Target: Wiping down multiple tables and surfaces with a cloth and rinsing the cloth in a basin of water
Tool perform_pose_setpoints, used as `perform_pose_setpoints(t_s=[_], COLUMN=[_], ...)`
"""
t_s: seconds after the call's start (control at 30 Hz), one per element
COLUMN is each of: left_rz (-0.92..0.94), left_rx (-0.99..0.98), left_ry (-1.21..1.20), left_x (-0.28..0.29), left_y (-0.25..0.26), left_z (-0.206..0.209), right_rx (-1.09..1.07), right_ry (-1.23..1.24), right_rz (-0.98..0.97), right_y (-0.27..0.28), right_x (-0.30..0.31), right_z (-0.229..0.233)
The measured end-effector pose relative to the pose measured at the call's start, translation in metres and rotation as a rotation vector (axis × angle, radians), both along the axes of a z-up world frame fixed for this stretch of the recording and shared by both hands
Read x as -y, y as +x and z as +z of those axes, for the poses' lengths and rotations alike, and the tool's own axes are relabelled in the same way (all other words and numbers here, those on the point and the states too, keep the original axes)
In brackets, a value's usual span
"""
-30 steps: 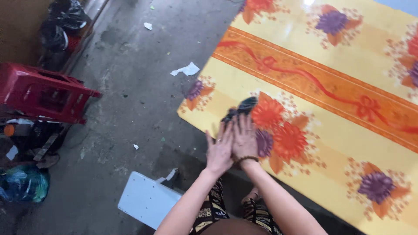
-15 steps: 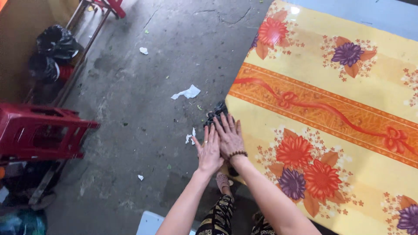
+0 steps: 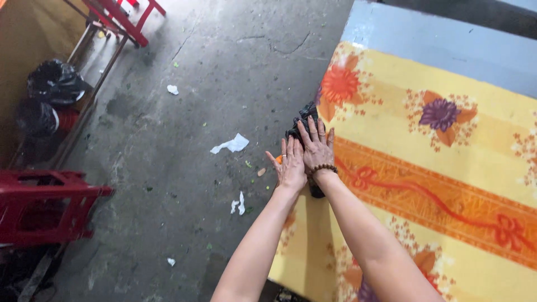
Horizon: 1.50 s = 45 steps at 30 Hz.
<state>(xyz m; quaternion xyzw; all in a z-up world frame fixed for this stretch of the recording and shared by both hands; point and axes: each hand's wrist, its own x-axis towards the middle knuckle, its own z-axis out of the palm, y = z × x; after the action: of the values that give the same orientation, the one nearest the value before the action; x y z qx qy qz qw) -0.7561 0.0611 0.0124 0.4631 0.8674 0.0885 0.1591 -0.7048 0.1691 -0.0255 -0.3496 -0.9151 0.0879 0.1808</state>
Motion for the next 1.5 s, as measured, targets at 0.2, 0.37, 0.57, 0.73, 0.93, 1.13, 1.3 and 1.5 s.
perform_pose_setpoints(t_s=[0.2,0.37,0.57,0.73,0.93,1.13,1.3,1.5], left_rz=[-0.007,-0.065,-0.124,-0.275,-0.585,-0.863,-0.933,-0.853], left_rx=[0.009,-0.043,-0.097,-0.255,0.012,0.265,0.353,0.108], left_ry=[-0.101,-0.063,0.036,0.361,0.361,0.179,-0.118,0.185], left_x=[-0.125,-0.196,-0.186,-0.156,-0.051,0.078,0.119,0.156], left_y=[-0.034,-0.048,-0.045,0.018,0.122,0.116,0.063,-0.006], left_z=[0.001,0.001,0.0,0.003,0.003,0.038,0.088,0.027], right_rx=[0.015,-0.015,0.02,0.101,0.007,-0.077,0.037,0.217], right_ry=[0.035,0.052,0.031,-0.043,-0.195,-0.097,0.183,0.112], right_rz=[-0.065,-0.204,-0.286,-0.437,-0.935,-1.556,-1.464,-1.15], right_y=[-0.038,-0.052,-0.05,0.035,0.193,0.353,0.282,0.099], right_x=[-0.127,-0.201,-0.196,-0.172,-0.065,0.104,0.215,0.249], right_z=[-0.014,-0.025,-0.009,0.01,0.106,0.071,0.052,0.053])
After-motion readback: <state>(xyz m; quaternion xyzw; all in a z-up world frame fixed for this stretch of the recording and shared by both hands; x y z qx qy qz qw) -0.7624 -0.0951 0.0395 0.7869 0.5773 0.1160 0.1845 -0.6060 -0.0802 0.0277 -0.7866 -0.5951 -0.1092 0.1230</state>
